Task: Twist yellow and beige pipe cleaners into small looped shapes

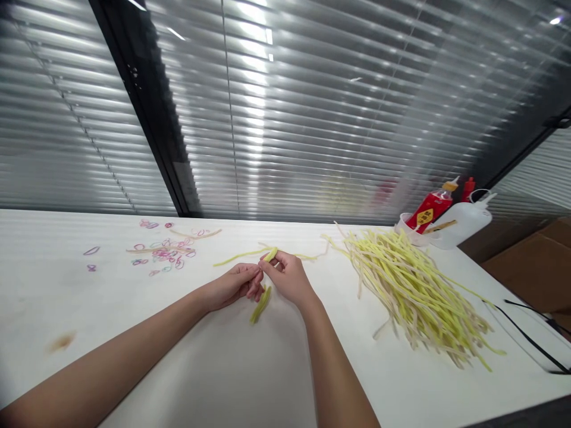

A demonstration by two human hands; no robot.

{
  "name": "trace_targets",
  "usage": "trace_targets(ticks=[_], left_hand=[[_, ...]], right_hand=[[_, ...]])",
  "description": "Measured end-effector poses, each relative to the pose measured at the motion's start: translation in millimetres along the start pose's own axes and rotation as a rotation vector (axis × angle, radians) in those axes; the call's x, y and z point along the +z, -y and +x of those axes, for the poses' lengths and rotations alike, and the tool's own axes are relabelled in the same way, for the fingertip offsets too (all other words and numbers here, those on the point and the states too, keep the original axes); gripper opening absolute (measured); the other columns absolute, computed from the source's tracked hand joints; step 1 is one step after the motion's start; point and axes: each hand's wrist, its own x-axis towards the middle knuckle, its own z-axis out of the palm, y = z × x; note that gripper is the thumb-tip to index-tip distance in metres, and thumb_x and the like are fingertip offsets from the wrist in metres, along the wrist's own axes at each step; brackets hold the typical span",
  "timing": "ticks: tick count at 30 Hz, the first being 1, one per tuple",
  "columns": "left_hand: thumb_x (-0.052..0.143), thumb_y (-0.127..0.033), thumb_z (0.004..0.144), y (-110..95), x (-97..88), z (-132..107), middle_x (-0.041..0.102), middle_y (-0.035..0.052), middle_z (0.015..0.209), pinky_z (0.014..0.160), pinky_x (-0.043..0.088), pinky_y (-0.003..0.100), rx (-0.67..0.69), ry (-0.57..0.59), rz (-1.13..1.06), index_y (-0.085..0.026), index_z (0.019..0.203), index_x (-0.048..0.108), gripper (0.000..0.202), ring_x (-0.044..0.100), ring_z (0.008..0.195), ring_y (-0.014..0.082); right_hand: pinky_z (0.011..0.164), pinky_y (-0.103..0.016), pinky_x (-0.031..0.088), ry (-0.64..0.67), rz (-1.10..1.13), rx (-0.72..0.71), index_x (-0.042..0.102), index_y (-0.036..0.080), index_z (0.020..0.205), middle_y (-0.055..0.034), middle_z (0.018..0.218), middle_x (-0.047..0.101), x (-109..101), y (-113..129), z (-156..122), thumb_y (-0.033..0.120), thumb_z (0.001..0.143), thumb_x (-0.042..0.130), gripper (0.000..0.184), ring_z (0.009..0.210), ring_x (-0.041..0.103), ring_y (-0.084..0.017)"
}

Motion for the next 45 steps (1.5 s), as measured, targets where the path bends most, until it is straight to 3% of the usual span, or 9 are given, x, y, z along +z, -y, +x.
trace_targets(ticks=[5,14,21,26,31,40,43,45], left_hand=[[0.050,-0.043,0.086,-3.0,2.6,-1.8,0.049,-0.0010,0.044,0.066,0.043,0.029,0.003,0.022,0.022,-0.014,0.059,0.052,0.039,0.057,0.057,0.0160],[0.051,-0.045,0.086,0.2,2.6,-0.8,0.050,-0.0014,0.047,0.065,0.042,0.028,0.029,0.031,0.063,-0.015,0.062,0.052,0.039,0.055,0.056,0.0148],[0.049,-0.043,0.088,3.0,0.5,1.7,0.050,-0.0018,0.047,0.068,0.042,0.027,0.016,-0.030,0.030,-0.014,0.063,0.053,0.037,0.055,0.057,0.0135],[0.048,-0.044,0.088,1.5,-0.3,0.6,0.050,-0.0014,0.047,0.067,0.042,0.028,0.017,0.012,0.009,-0.015,0.063,0.052,0.039,0.055,0.057,0.0143],[0.047,-0.045,0.088,-0.3,0.2,-0.6,0.049,-0.0012,0.047,0.067,0.042,0.028,0.017,0.041,0.029,-0.015,0.061,0.052,0.041,0.056,0.058,0.0151],[0.047,-0.042,0.088,-1.1,1.9,0.2,0.049,-0.0011,0.048,0.066,0.042,0.026,0.014,0.023,0.043,-0.014,0.062,0.052,0.039,0.054,0.057,0.0135],[0.049,-0.041,0.088,-1.2,2.8,0.4,0.050,-0.0012,0.048,0.065,0.042,0.026,0.008,-0.001,0.054,-0.014,0.061,0.052,0.038,0.054,0.057,0.0133],[0.049,-0.041,0.088,-1.0,2.5,0.2,0.049,-0.0016,0.047,0.066,0.042,0.027,0.001,0.001,0.039,-0.014,0.062,0.053,0.037,0.055,0.057,0.0137]], right_hand=[[0.056,-0.023,0.039,0.033,0.115,-0.016,0.065,0.018,0.081,0.0012,0.065,0.055,-1.7,-3.2,2.9,0.042,0.075,0.063,0.025,0.059,0.047,-0.011],[0.052,-0.024,0.041,-0.040,0.110,0.046,0.064,0.017,0.067,0.0007,0.059,0.057,-2.0,-2.5,3.5,0.042,0.066,0.070,0.026,0.054,0.049,-0.011],[0.050,-0.024,0.039,-0.203,-0.017,0.039,0.059,0.019,0.061,0.0017,0.055,0.056,7.2,-1.2,1.6,0.040,0.070,0.065,0.025,0.050,0.047,-0.011],[0.051,-0.023,0.039,-0.110,0.042,0.046,0.065,0.018,0.073,0.0009,0.061,0.058,6.8,0.6,1.4,0.039,0.072,0.064,0.021,0.054,0.049,-0.011],[0.053,-0.023,0.037,-0.067,0.057,0.042,0.061,0.017,0.066,0.0017,0.059,0.055,2.1,0.2,1.5,0.039,0.070,0.065,0.023,0.054,0.047,-0.011],[0.047,-0.022,0.027,-0.247,-0.165,0.012,0.041,0.019,0.053,0.0067,0.049,0.037,11.0,0.6,-0.5,0.037,0.072,0.061,0.033,0.048,0.032,-0.007],[0.048,-0.022,0.029,-0.272,-0.157,0.038,0.042,0.019,0.054,0.0066,0.049,0.039,12.2,-1.2,-0.1,0.038,0.072,0.061,0.033,0.048,0.034,-0.008],[0.049,-0.022,0.032,-0.218,-0.068,0.062,0.048,0.018,0.058,0.0053,0.053,0.045,10.5,-1.7,0.6,0.038,0.072,0.062,0.028,0.051,0.039,-0.008]])
